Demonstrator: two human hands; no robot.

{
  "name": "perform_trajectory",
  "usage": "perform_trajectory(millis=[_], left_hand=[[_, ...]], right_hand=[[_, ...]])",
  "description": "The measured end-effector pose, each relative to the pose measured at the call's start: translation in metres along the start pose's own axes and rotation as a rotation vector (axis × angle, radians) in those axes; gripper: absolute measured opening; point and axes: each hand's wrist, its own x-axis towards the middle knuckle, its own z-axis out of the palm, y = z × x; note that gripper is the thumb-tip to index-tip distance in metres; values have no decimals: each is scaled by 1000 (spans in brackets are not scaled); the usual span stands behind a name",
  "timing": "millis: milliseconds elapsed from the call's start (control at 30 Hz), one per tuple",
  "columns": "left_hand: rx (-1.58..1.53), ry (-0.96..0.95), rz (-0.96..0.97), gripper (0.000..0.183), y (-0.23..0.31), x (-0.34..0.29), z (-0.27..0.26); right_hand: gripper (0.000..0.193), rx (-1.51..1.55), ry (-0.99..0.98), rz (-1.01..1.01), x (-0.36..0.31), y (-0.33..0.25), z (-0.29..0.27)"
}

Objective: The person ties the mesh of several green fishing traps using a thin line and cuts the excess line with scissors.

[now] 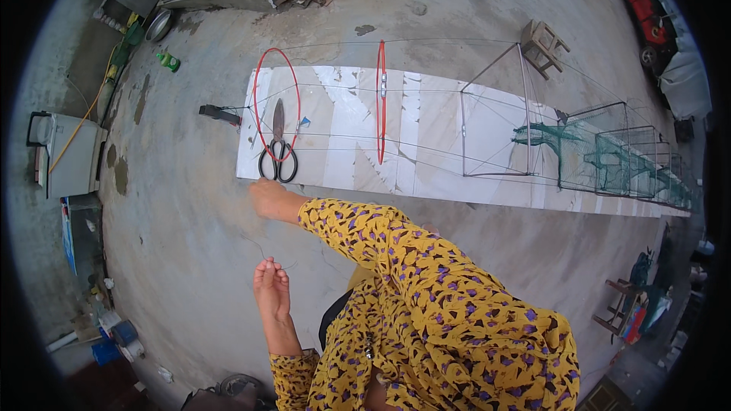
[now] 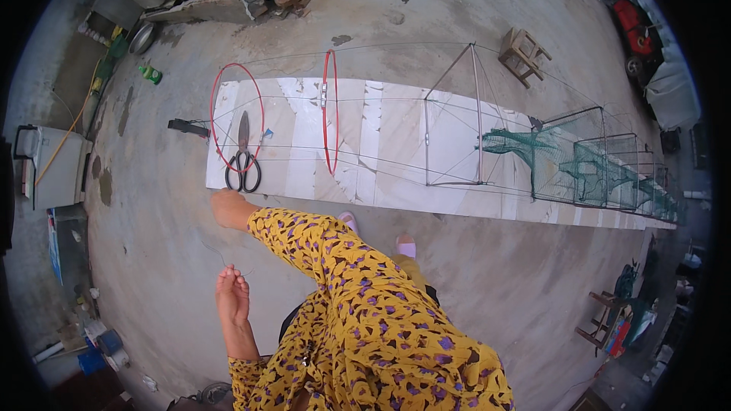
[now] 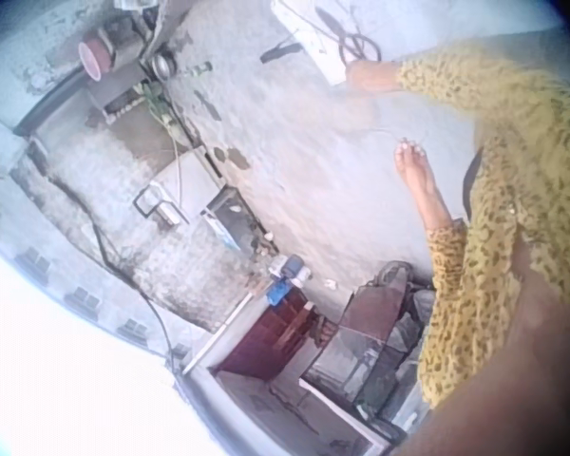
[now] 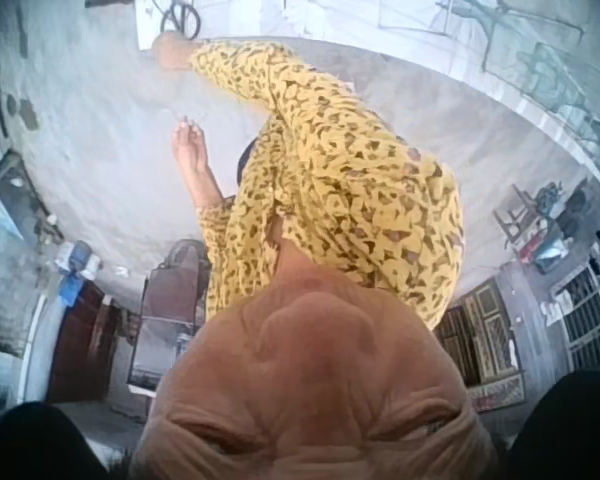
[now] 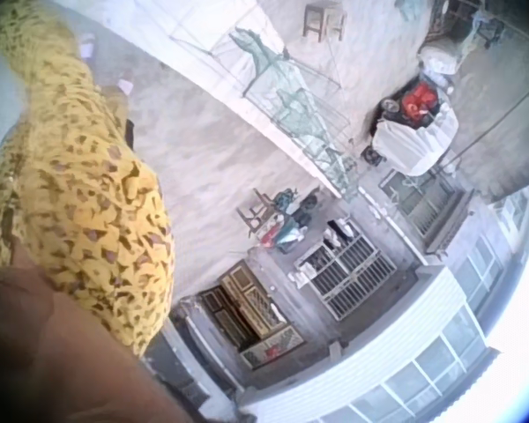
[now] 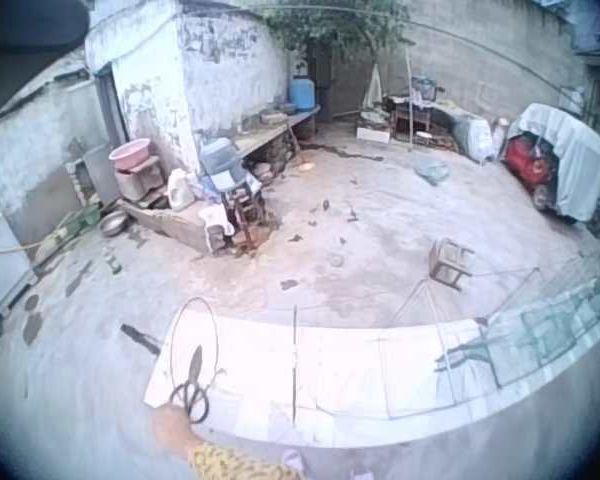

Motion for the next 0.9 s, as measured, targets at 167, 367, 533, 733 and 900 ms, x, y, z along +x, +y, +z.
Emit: perform_trajectory(millis=[167,367,533,733,900], left_hand=[[163,-154,47,11,9,1,56],[515,-547,-18,9,-44,-38,173],[678,-869,-158,11,-128,-129,267],[813,-1108,-205,11,-232,-229,329],[977,-1433,-301,12,-322,-312,369]], right_hand=[[34,313,26,-64,-130,39,-58],[33,884,229,163,-295,98,-105],[26,1145,633,143,-411,114,-139],[17,1134,1150,155,-569,163,-147],[13,1333,1349,107,-709,200,-134]])
